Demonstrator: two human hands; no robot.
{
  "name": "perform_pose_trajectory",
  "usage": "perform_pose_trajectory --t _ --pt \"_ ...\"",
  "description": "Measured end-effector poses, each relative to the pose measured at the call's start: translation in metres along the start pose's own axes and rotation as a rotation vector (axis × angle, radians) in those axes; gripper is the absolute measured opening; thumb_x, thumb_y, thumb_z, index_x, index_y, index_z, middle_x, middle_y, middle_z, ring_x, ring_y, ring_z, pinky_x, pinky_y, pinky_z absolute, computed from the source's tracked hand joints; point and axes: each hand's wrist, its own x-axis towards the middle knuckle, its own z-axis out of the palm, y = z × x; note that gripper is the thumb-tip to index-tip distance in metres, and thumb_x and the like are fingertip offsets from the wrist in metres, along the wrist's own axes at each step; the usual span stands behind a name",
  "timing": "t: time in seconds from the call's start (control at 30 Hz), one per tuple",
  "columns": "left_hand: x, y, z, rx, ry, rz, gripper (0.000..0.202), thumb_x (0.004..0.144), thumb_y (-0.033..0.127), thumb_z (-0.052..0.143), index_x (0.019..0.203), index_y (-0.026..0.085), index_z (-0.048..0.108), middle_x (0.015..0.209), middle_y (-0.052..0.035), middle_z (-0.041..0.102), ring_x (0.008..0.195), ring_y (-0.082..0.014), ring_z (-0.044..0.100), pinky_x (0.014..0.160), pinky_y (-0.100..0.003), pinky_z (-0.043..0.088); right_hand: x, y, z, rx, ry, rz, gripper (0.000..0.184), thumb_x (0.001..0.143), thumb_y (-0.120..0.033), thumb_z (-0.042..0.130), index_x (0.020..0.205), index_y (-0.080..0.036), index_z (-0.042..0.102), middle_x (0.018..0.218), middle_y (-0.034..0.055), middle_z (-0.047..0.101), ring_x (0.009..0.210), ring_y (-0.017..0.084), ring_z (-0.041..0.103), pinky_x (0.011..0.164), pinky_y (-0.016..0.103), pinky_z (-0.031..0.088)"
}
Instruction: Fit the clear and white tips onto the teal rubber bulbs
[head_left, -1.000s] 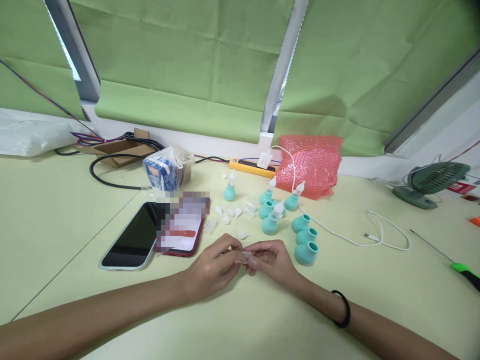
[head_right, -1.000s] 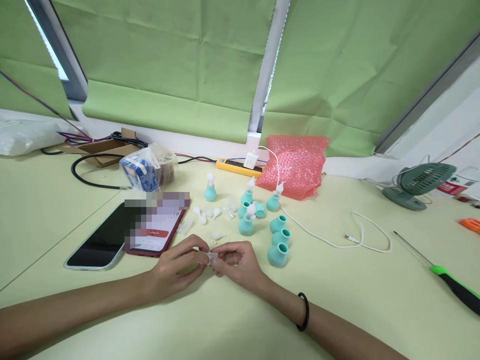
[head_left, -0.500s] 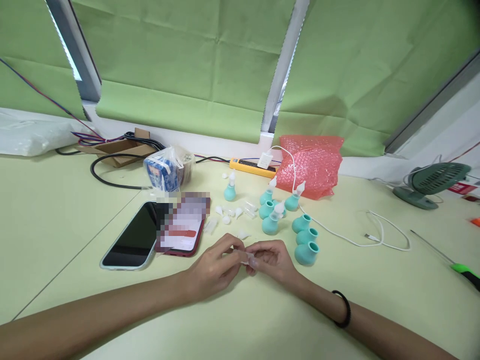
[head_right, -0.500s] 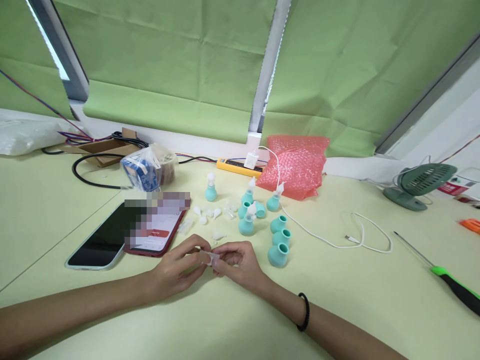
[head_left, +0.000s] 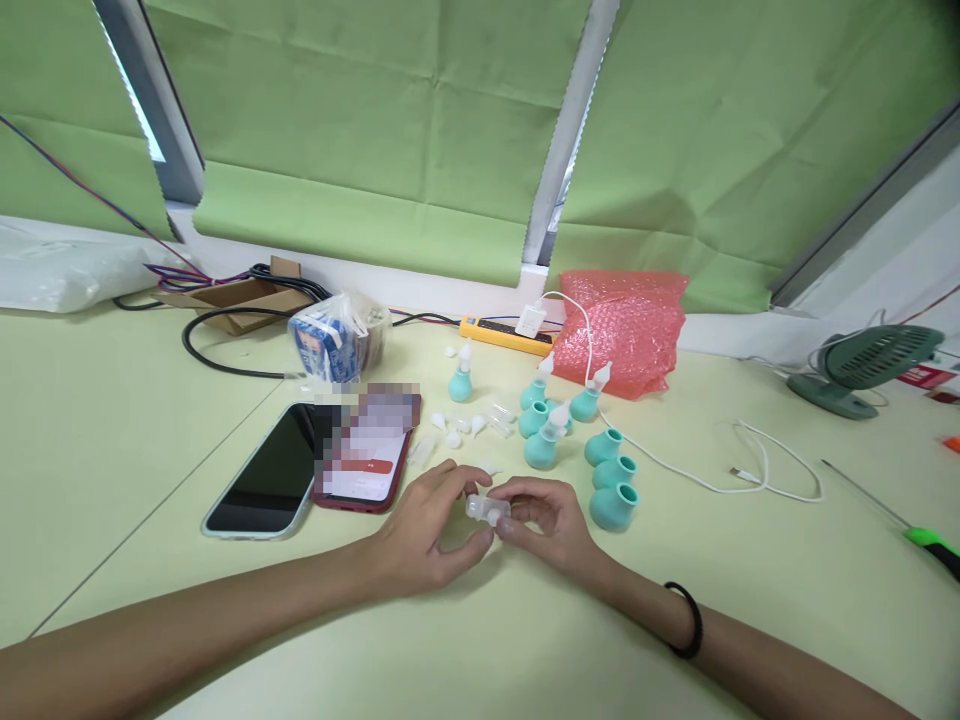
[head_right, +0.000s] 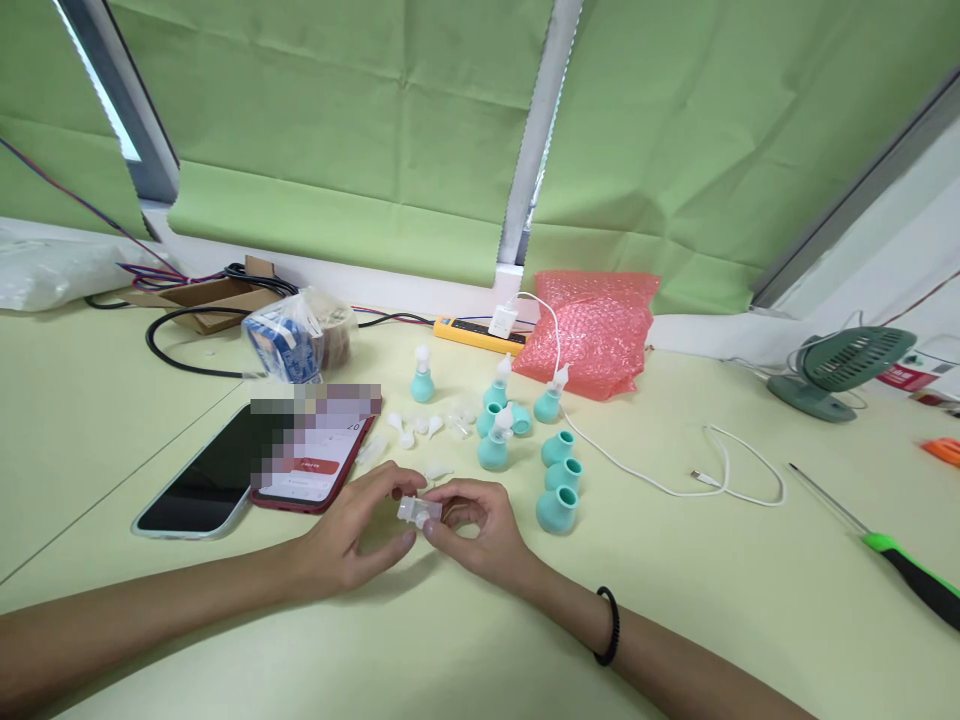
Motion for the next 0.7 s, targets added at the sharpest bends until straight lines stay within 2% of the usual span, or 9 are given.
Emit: perform_pose_trajectory --t 0.23,0.7 --pt "0.0043 -0.0036 0.0040 0.141 -0.073 -0.045 0.010 0.072 0.023 0.047 0.072 0.014 0.051 0.065 -0.0036 0.051 0.067 -0.0179 0.045 0.058 -0.028 0.036 -0.0007 -0.0015 0.0014 -0.078 -0.008 -0.078 0.017 0.064 -0.013 0.062 0.081 -0.016 0.062 0.073 0.0042 0.061 0.062 0.013 0.056 0.055 0.025 0.048" --pt "0.0035 -0.0067 0.0076 0.131 -0.048 0.002 0.006 0.070 0.017 0.047 0.068 0.014 0.052 0.060 -0.0023 0.050 0.062 -0.0157 0.044 0.055 -0.025 0.035 -0.0013 0.0005 -0.0001 -0.157 -0.042 -0.190 0.020 0.067 -0.013 0.060 0.086 -0.017 0.064 0.076 0.0064 0.063 0.066 0.015 0.057 0.053 0.026 0.048"
